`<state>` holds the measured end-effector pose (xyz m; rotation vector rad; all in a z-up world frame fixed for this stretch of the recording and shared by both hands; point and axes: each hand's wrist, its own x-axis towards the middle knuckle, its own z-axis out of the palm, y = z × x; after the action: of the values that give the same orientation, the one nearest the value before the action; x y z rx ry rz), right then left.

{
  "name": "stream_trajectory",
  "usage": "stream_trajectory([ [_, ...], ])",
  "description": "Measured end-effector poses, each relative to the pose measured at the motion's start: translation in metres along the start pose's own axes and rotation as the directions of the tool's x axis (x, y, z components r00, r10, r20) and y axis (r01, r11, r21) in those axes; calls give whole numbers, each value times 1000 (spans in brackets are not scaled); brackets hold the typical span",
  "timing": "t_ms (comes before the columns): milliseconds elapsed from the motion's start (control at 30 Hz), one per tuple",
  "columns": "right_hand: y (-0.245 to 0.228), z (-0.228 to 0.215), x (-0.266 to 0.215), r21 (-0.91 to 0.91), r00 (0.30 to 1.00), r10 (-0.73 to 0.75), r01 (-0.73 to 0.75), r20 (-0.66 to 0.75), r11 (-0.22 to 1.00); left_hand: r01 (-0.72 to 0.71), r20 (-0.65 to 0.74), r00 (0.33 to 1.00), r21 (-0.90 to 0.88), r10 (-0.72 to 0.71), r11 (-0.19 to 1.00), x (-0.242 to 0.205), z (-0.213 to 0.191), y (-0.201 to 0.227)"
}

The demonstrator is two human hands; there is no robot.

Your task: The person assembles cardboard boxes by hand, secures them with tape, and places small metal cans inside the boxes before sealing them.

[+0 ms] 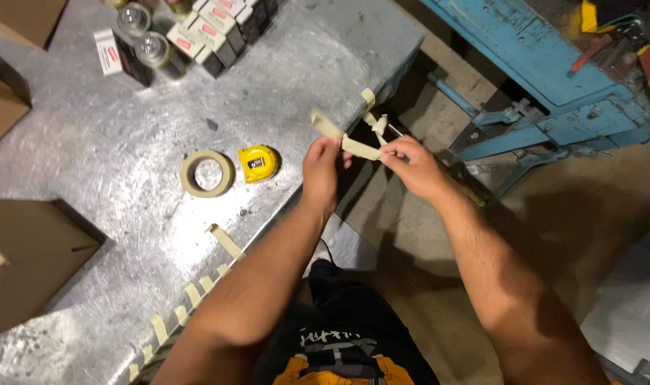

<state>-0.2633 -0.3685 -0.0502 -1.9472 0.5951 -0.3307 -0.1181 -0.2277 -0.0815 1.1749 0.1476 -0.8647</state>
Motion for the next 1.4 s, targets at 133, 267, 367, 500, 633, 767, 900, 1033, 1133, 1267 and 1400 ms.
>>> stream_trajectory([
  [133, 56, 13, -23, 9, 992, -56, 58, -112, 998, -311, 174, 950, 470, 259, 826, -62, -17, 23],
  [267, 72, 21, -47, 17, 975, -105, 110, -197, 994, -721, 595, 671, 387, 442, 575, -104, -18, 17],
  [367, 77, 27, -73, -91, 962, -178, 162, -206, 983, -774, 735, 582, 369, 348, 515, -127, -18, 6],
  [500, 67, 23, -101, -170, 978, -181, 162, -104, 972, -851, 804, 484, 341, 346, 399, -137, -18, -6],
  [633, 45, 19, -124, -199, 987, -104, 77, -126, 977, -866, 810, 467, 339, 354, 367, -143, -28, -25],
  [767, 47, 18, -141, -249, 972, -172, 128, -162, 960, -888, 849, 412, 291, 333, 356, -160, -32, -24],
  [900, 46, 24, -168, -232, 975, -158, 120, -153, 965, -892, 874, 382, 264, 300, 368, -169, -43, -27],
  [1033, 35, 30, -185, -262, 976, -147, 101, -163, 960, -879, 874, 376, 233, 306, 415, -173, -55, -9],
  [1133, 28, 34, -191, -307, 966, -200, 142, -167, 941, -885, 856, 391, 249, 339, 393, -173, -68, -4],
  [1267, 11, 37, -196, -368, 964, -248, 196, -97, 909, -844, 837, 445, 274, 318, 461, -180, -79, 3],
  [1400, 7, 49, -205, -116, 988, -95, 81, -120, 990, -737, 728, 605, 356, 324, 575, -186, -83, 18],
])
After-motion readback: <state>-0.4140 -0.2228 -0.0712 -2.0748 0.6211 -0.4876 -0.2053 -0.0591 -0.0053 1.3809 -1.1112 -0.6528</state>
